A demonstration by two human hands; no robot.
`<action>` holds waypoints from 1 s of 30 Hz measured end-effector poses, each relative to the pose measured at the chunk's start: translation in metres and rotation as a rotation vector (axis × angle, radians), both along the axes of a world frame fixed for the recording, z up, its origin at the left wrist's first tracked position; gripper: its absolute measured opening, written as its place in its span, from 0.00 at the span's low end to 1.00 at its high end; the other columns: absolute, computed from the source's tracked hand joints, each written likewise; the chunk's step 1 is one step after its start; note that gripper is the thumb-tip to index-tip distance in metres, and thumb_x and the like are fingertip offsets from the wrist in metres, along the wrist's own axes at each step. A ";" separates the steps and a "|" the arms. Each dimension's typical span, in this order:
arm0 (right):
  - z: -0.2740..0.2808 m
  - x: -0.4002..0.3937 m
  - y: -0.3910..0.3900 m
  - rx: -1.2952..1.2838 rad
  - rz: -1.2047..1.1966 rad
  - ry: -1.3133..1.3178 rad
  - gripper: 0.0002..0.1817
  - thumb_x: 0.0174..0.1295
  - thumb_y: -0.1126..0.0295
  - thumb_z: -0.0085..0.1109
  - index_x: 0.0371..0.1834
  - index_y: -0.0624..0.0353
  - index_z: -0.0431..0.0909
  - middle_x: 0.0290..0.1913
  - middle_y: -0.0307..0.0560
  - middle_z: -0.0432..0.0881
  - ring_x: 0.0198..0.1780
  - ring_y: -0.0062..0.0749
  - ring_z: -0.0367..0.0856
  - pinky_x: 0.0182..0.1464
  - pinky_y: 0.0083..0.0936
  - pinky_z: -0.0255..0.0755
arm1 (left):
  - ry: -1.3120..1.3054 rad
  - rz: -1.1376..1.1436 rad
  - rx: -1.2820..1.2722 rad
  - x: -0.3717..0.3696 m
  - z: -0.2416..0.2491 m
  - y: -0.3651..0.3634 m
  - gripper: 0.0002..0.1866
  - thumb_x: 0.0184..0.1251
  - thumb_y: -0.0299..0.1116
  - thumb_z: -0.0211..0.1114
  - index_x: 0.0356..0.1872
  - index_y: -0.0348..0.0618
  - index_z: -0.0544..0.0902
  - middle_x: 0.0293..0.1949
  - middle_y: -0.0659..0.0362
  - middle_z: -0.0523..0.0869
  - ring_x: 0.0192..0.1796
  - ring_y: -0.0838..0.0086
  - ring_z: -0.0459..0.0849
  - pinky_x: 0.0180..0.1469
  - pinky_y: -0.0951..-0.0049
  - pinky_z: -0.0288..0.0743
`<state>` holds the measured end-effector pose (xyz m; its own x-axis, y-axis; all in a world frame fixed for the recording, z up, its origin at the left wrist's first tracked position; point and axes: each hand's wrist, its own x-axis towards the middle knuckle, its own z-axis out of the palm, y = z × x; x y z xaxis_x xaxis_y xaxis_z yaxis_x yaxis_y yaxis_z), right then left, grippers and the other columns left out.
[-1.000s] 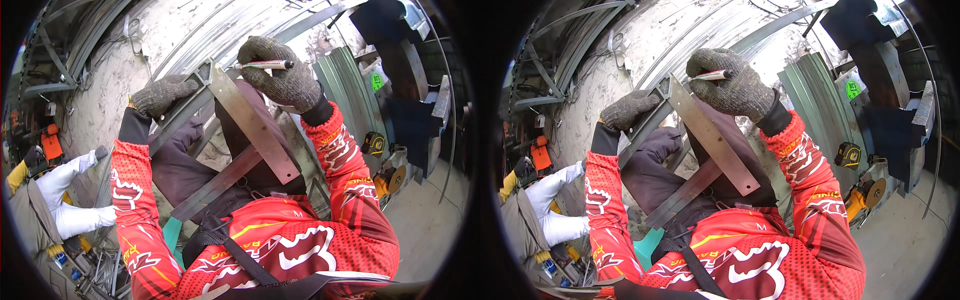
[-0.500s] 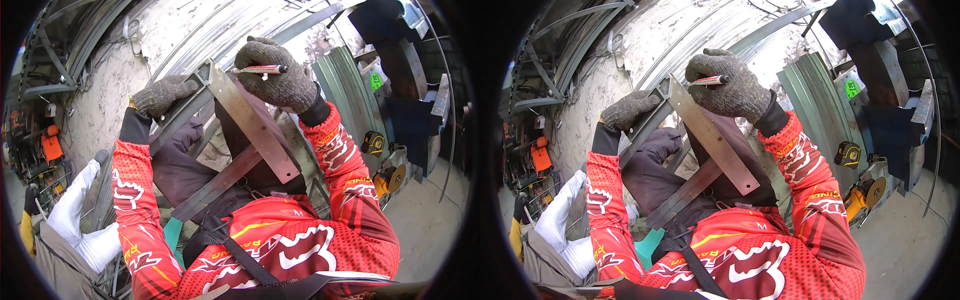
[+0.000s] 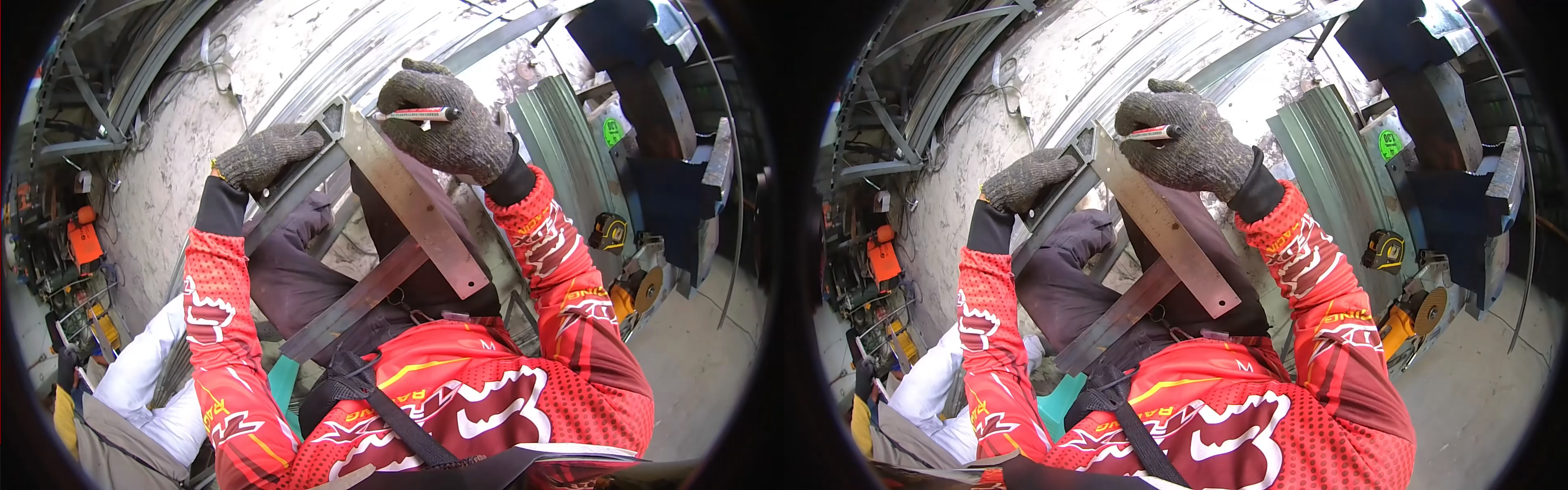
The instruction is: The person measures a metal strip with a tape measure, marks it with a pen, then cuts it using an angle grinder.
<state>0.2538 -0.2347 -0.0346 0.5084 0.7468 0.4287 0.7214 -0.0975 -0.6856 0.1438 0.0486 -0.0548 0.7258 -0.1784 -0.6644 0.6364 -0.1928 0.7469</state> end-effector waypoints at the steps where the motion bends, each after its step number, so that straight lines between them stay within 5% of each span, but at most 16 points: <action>1: 0.000 0.000 0.000 0.000 0.000 0.000 0.08 0.61 0.68 0.70 0.37 0.56 0.80 0.34 0.49 0.84 0.40 0.54 0.85 0.71 0.45 0.72 | -0.043 -0.040 0.043 0.001 0.000 0.001 0.24 0.76 0.52 0.65 0.57 0.42 0.86 0.40 0.61 0.88 0.37 0.81 0.81 0.39 0.75 0.76; 4: 0.000 0.000 0.000 -0.007 -0.001 0.020 0.08 0.61 0.68 0.70 0.37 0.55 0.80 0.34 0.49 0.84 0.40 0.53 0.85 0.70 0.44 0.72 | -0.041 -0.055 0.049 0.001 -0.003 0.004 0.24 0.76 0.52 0.66 0.58 0.42 0.86 0.40 0.61 0.88 0.37 0.81 0.81 0.39 0.75 0.76; 6: -0.003 0.001 -0.001 -0.031 0.002 0.053 0.07 0.62 0.65 0.66 0.41 0.47 0.80 0.35 0.40 0.85 0.42 0.41 0.88 0.77 0.48 0.64 | 0.004 -0.031 0.013 0.002 -0.003 0.004 0.25 0.76 0.52 0.66 0.58 0.42 0.86 0.40 0.61 0.88 0.37 0.81 0.81 0.39 0.75 0.76; 15: 0.015 0.003 -0.007 -0.041 0.100 0.165 0.07 0.59 0.70 0.67 0.32 0.57 0.77 0.30 0.43 0.80 0.36 0.45 0.82 0.79 0.49 0.61 | -0.008 -0.051 0.026 0.001 0.002 0.001 0.25 0.76 0.52 0.65 0.60 0.42 0.85 0.40 0.62 0.89 0.36 0.82 0.81 0.37 0.76 0.76; 19: 0.014 0.009 -0.010 -0.117 0.150 0.094 0.08 0.58 0.65 0.69 0.31 0.51 0.78 0.27 0.44 0.80 0.34 0.46 0.84 0.77 0.46 0.63 | 0.023 0.010 -0.037 -0.002 -0.001 0.001 0.25 0.77 0.52 0.65 0.60 0.42 0.85 0.41 0.62 0.89 0.37 0.82 0.81 0.38 0.75 0.76; 22: 0.020 0.006 -0.011 -0.198 0.156 0.069 0.08 0.58 0.66 0.69 0.33 0.53 0.80 0.29 0.46 0.81 0.35 0.45 0.84 0.67 0.42 0.73 | 0.001 -0.021 -0.020 0.001 0.000 0.001 0.24 0.77 0.51 0.64 0.60 0.42 0.85 0.41 0.62 0.89 0.37 0.82 0.82 0.39 0.75 0.77; 24: 0.018 0.003 -0.011 -0.083 0.017 0.435 0.08 0.60 0.66 0.69 0.37 0.56 0.81 0.33 0.49 0.84 0.37 0.46 0.85 0.52 0.38 0.80 | -0.029 -0.069 0.014 0.003 -0.001 0.004 0.23 0.77 0.50 0.64 0.59 0.42 0.85 0.41 0.62 0.89 0.38 0.82 0.82 0.39 0.74 0.77; 25: 0.017 0.002 -0.010 -0.082 0.017 0.434 0.08 0.60 0.66 0.69 0.37 0.56 0.81 0.33 0.49 0.84 0.37 0.46 0.85 0.52 0.38 0.80 | -0.135 -0.126 0.045 0.004 -0.005 0.006 0.23 0.77 0.51 0.64 0.59 0.42 0.86 0.41 0.61 0.89 0.38 0.83 0.83 0.39 0.75 0.77; 27: 0.016 0.001 -0.006 -0.042 -0.014 0.403 0.08 0.61 0.73 0.68 0.41 0.60 0.80 0.34 0.46 0.80 0.36 0.30 0.80 0.42 0.31 0.76 | -0.242 -0.183 0.078 0.004 -0.006 0.007 0.24 0.77 0.51 0.64 0.58 0.42 0.86 0.41 0.61 0.89 0.38 0.83 0.83 0.39 0.75 0.77; 30: 0.021 0.000 -0.004 -0.104 -0.009 0.315 0.09 0.61 0.73 0.68 0.42 0.60 0.81 0.34 0.46 0.80 0.36 0.31 0.80 0.43 0.31 0.77 | -0.218 -0.175 0.133 0.001 0.001 0.004 0.24 0.77 0.51 0.64 0.58 0.41 0.85 0.41 0.60 0.89 0.39 0.81 0.83 0.42 0.74 0.78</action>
